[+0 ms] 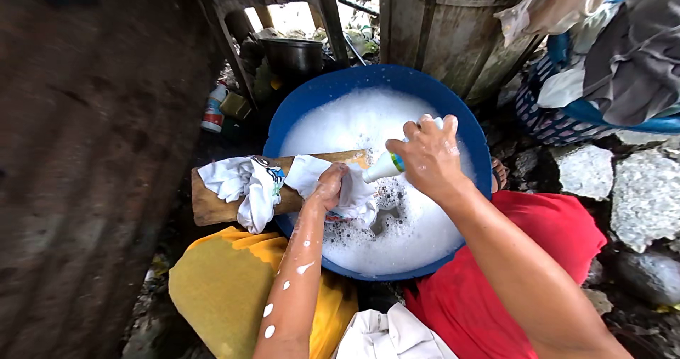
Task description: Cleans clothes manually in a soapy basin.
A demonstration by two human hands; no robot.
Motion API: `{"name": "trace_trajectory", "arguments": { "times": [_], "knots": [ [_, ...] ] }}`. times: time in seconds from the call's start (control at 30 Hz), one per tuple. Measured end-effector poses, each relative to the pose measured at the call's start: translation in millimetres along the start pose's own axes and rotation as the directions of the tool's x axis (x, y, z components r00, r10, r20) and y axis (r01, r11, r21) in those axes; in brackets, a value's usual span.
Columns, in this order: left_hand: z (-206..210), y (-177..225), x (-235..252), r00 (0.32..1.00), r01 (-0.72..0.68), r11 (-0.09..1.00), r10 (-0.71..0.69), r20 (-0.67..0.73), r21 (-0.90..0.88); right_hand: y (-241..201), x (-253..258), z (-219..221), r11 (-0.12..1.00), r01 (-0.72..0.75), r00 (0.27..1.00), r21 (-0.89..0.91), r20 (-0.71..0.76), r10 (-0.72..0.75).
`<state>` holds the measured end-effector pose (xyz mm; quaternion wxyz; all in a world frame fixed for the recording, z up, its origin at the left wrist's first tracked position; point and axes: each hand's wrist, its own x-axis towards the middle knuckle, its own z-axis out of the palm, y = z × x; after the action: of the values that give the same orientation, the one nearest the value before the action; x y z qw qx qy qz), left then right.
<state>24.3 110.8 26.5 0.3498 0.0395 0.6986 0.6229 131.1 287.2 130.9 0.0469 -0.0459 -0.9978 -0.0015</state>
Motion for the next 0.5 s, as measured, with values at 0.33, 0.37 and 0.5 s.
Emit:
{"name": "trace_trajectory", "arguments": {
  "times": [0.33, 0.37, 0.5],
  "knots": [
    [1.3, 1.7, -3.1, 0.993, -0.035, 0.995, 0.023, 0.117, 0.095, -1.1, 0.5, 2.9, 1.0, -0.011, 0.993, 0.022, -0.116, 0.014],
    [1.1, 1.3, -2.6, 0.991, -0.041, 0.993, 0.027, 0.129, 0.106, -1.2, 0.4, 3.1, 1.0, -0.013, 0.992, 0.024, -0.125, 0.016],
    [1.0, 1.7, -2.6, 0.986, -0.055, 0.992, 0.036, 0.163, 0.114, -0.7, 0.7, 4.0, 1.0, -0.01, 0.987, 0.02, -0.159, 0.013]
  ]
}}
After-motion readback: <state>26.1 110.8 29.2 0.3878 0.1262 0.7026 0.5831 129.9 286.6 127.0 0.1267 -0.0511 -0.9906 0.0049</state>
